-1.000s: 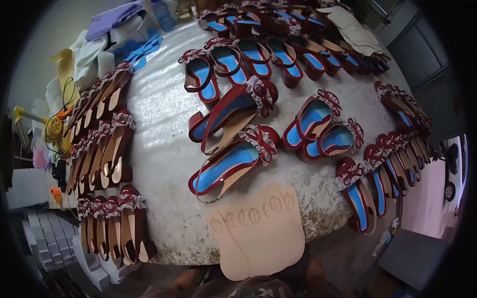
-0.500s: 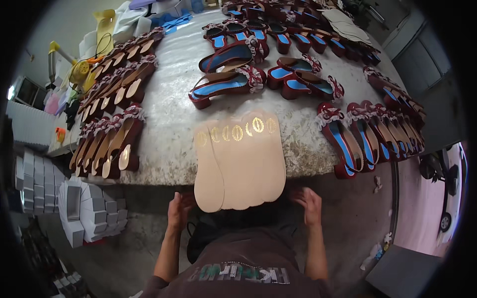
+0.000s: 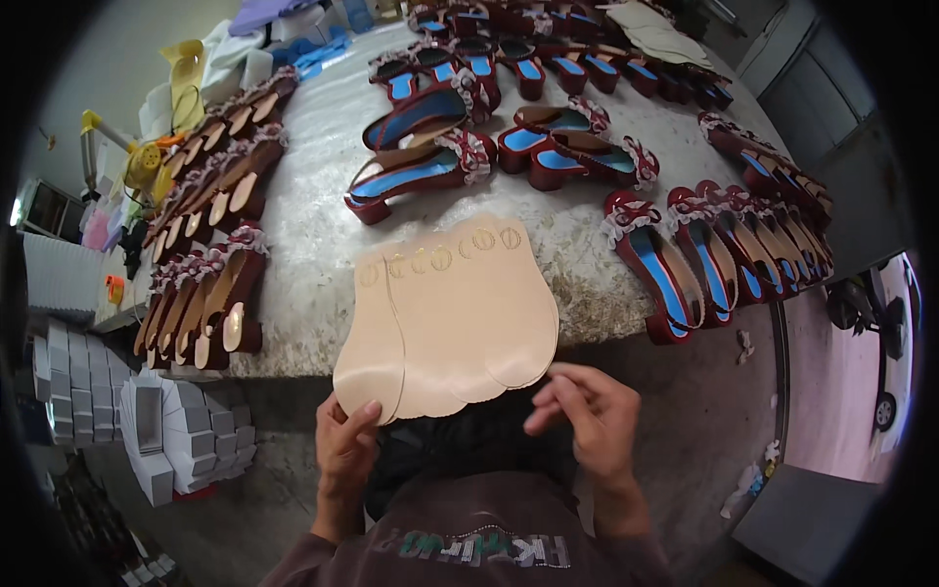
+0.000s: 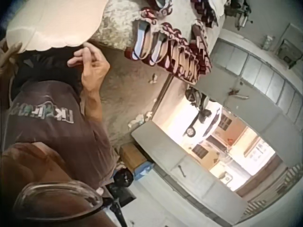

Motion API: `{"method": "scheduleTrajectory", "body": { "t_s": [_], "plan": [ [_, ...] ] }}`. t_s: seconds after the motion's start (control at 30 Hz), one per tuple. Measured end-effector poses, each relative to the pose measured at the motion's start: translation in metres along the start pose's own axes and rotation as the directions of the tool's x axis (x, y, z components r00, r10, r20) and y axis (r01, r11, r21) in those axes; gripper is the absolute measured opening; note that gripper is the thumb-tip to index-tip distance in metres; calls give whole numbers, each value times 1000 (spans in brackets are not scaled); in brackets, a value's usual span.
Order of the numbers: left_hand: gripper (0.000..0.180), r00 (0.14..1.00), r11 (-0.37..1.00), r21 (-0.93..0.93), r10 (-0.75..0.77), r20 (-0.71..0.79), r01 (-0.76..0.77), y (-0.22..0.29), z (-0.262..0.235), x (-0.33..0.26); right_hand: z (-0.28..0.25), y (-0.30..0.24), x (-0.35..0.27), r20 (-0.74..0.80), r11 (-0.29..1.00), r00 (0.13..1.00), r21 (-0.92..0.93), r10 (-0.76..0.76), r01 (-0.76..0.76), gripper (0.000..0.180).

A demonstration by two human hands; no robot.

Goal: The person takes shoe insoles from a stack and inserts them into high-heeled sandals by hand, pressing each insole into place inside the shoe before arranging the sandals on the table.

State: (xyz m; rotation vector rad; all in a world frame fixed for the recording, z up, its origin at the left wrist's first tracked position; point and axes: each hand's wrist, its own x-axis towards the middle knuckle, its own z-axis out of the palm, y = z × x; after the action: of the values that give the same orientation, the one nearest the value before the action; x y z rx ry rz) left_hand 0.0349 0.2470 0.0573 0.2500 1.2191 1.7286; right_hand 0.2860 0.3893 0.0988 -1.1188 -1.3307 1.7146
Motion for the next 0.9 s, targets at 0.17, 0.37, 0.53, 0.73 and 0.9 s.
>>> {"method": "scheduleTrajectory", "body": {
  "t_s": [0.17,0.37,0.53,0.73,0.9],
  "plan": [
    [43,998,999,-35,-10,69,13,21,5,4,4,17,15,-203,986,965,-72,-163,152,25],
    [56,979,932,-300,-192,68,203,87,70,29,7,33,30,317,740,906,529,281,-415,66],
    [56,936,957,140,-281,211,255,109,55,54,27,-21,64,180,910,973,361,145,-203,52],
    [54,911,935,321,-259,322,152,76,64,8,-17,-33,15,-42,925,985,340,-165,169,35],
    [46,944,913,352,-281,175,207,-37,46,35,-58,29,29,-282,952,959,-299,-17,-71,40]
  ]
}}
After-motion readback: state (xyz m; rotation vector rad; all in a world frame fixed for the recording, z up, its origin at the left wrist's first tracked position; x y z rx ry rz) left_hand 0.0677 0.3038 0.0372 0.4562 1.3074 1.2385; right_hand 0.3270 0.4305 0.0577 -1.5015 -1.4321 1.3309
